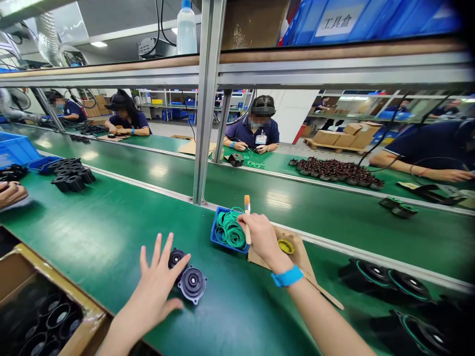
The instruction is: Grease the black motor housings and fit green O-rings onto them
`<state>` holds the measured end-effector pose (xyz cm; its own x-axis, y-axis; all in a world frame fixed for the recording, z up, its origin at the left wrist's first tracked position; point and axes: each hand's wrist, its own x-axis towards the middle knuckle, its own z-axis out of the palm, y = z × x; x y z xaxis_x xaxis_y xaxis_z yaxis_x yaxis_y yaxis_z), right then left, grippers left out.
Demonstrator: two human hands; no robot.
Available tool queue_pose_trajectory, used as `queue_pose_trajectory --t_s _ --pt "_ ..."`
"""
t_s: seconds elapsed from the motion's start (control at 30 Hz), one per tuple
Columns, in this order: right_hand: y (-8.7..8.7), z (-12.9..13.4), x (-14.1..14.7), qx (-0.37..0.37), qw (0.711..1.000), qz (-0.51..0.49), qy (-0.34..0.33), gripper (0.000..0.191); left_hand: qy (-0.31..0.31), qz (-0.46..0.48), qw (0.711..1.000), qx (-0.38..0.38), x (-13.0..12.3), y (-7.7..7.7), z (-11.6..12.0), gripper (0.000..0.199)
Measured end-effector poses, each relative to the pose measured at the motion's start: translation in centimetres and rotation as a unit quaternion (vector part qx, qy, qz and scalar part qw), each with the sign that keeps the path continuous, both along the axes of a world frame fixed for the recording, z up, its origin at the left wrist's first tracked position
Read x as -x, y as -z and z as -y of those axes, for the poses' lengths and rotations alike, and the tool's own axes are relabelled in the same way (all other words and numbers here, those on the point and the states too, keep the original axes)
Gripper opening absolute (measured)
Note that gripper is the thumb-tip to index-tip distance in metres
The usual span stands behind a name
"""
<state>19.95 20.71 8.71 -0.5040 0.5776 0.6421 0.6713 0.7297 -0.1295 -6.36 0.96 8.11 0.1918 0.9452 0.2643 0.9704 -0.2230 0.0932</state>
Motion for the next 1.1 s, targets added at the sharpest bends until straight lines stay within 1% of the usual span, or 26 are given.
queue_pose_trajectory --t_s 0.07,0.1,0.17,0.23,0.27,0.3,0.33,0.4,0.43,0.5,0.57,0.67,0.73,0.83,0.97,1.07,1.1 --pt "-1.0 0.2 -0.6 -0.011 1.0 -0.027 0.007 0.028 0.029 -0.005 1.0 0.004 0.3 -1.0 -0.3 0.08" --pt "-1.6 0.5 -0.9 -0.015 0.999 -0.044 0.011 0.029 0.043 0.002 0.999 0.005 0.1 -1.2 -0.4 0.073" --pt "-2.7 1.6 -1.3 -0.017 0.997 -0.079 0.019 0.03 0.065 0.028 0.997 0.005 -1.1 -1.2 -0.5 0.067" --pt "-3.5 3.7 -1.4 -0.009 0.993 -0.111 0.022 0.028 0.075 0.065 0.995 0.0 -2.8 -0.6 -0.2 0.066" --pt "-3.8 5.0 -1.3 0.012 0.991 -0.134 0.014 0.026 0.078 0.086 0.993 -0.002 -3.6 -0.1 0.1 0.067" --pt "-3.9 6.5 -1.1 0.05 0.986 -0.158 -0.001 0.023 0.081 0.11 0.991 -0.001 -4.4 0.3 0.4 0.068" --pt "-3.8 8.0 -0.9 0.103 0.978 -0.18 -0.023 0.02 0.086 0.137 0.987 0.003 -5.2 0.8 0.7 0.069" --pt "-3.3 10.9 -0.3 0.229 0.949 -0.201 -0.076 0.015 0.1 0.206 0.973 0.025 -6.2 1.8 1.3 0.073" --pt "-3.0 12.1 -0.1 0.284 0.934 -0.194 -0.1 0.014 0.104 0.247 0.963 0.039 -6.5 2.2 1.6 0.076" --pt "-2.1 13.9 0.4 0.35 0.915 -0.158 -0.124 0.013 0.105 0.331 0.936 0.064 -6.8 3.1 2.0 0.084" --pt "-1.2 14.7 0.7 0.378 0.908 -0.13 -0.129 0.013 0.092 0.399 0.909 0.074 -7.0 3.8 2.3 0.089" --pt "-0.5 14.7 0.8 0.389 0.906 -0.108 -0.126 0.013 0.08 0.452 0.886 0.06 -7.1 4.4 2.7 0.085" --pt "-0.5 14.4 0.5 0.382 0.909 -0.104 -0.127 0.013 0.087 0.457 0.884 0.035 -7.1 4.5 2.7 0.08" --pt "-1.0 14.4 -0.4 0.368 0.913 -0.112 -0.134 0.016 0.109 0.426 0.898 0.0 -7.0 4.4 2.6 0.075" --pt "-1.6 15.3 -1.5 0.349 0.918 -0.094 -0.162 0.018 0.137 0.362 0.922 -0.031 -6.5 4.2 2.3 0.069" --pt "-1.1 16.2 -1.9 0.323 0.924 -0.085 -0.187 0.035 0.147 0.335 0.93 -0.036 -6.3 4.0 2.2 0.058" --pt "-0.8 16.5 -1.9 0.313 0.926 -0.088 -0.192 0.037 0.147 0.331 0.932 -0.035 -6.3 3.9 2.1 0.054"
